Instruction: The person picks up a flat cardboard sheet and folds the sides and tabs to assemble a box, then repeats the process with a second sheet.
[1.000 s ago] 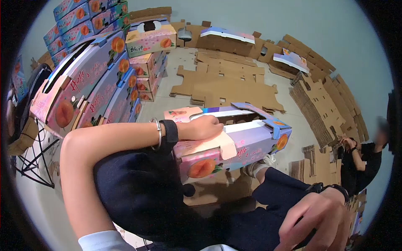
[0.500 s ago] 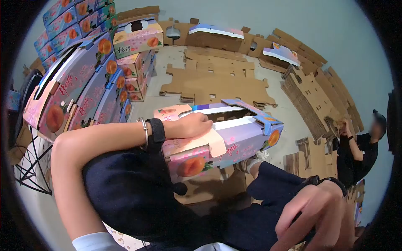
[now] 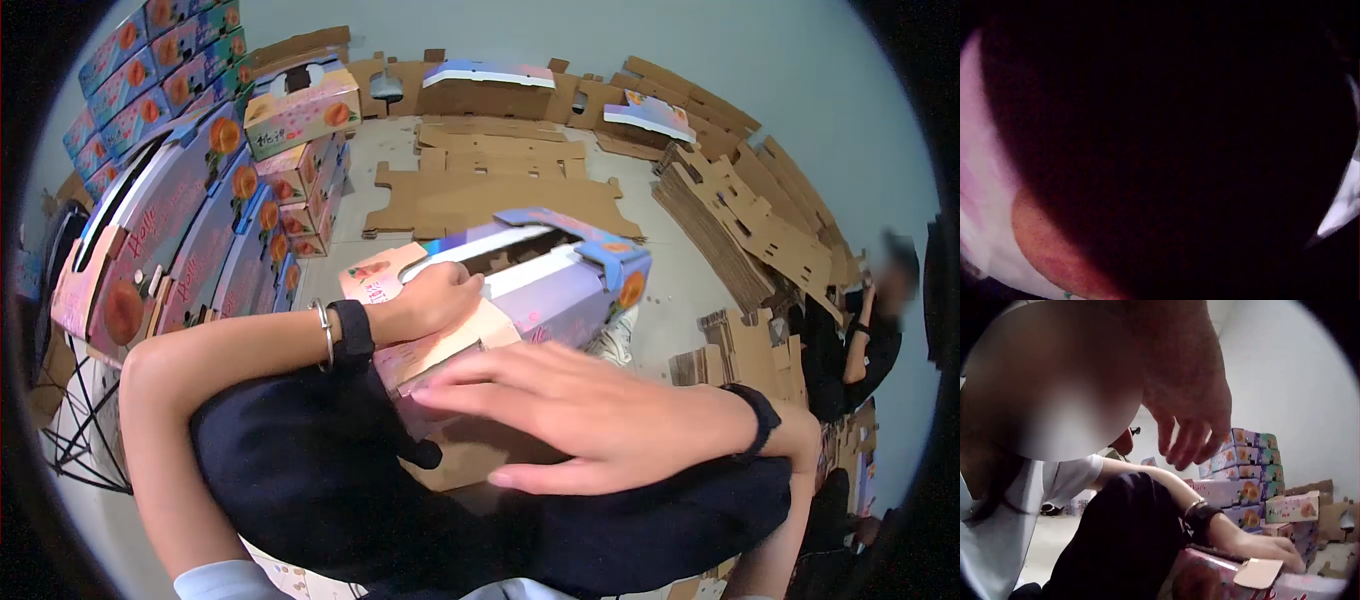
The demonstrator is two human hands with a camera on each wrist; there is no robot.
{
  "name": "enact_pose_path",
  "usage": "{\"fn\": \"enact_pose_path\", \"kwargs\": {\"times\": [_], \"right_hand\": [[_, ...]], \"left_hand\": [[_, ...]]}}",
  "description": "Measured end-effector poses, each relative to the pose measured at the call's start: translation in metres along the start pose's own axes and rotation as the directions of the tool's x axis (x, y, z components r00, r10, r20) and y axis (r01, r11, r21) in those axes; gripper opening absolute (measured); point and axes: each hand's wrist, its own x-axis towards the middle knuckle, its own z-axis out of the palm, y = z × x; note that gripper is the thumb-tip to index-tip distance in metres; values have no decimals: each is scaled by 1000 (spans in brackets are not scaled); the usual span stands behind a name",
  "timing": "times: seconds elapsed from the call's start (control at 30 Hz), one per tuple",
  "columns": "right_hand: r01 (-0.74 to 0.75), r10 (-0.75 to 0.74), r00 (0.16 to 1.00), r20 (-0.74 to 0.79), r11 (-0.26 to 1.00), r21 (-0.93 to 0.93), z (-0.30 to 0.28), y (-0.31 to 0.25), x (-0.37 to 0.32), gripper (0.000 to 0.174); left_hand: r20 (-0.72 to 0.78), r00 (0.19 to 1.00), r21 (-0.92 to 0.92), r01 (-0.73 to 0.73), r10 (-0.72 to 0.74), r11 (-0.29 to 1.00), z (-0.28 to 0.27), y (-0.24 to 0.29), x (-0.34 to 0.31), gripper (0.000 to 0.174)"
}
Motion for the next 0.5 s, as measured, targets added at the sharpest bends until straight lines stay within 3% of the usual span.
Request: {"fn": "enact_pose_path", "kwargs": {"times": [0.03,0.13,0.17,0.2,0.23,0.27,0.3,0.33,0.37,0.43,0.5], "right_hand": [[-6,6,1000,-10,1000,-3,7,5,1,56],[-20,-54,985,-164,908,-419,35,22,2,62],[-27,-49,985,-168,907,-420,40,28,2,62],[-81,18,992,-122,839,-538,41,30,4,57],[-122,89,993,-84,751,-649,42,31,8,53],[-171,166,983,-74,709,-684,44,31,12,41],[-173,165,983,-78,707,-685,39,27,19,41],[-160,342,933,109,669,-726,30,21,26,38],[-135,506,816,279,636,-760,26,17,30,36],[-130,483,849,214,584,-801,36,34,24,33],[-204,320,942,-97,318,-926,43,45,20,34]], "left_hand": [[-55,998,-52,42,-45,998,-1,2,1,45],[-179,981,-178,39,-72,983,-3,7,7,44],[-229,970,-213,35,-85,976,-4,6,10,43],[-262,959,-332,19,-112,943,-3,7,13,45],[-263,959,-330,15,-107,944,-1,7,15,45],[-233,962,-433,27,-141,901,1,9,16,47],[-199,965,-529,42,-172,847,1,14,16,50],[-118,976,-558,86,-182,826,-1,19,15,54],[-116,977,-553,86,-179,829,1,23,15,54],[-126,980,-567,58,-156,822,6,28,14,54],[-141,976,-626,43,-168,778,1,26,16,51]]}}
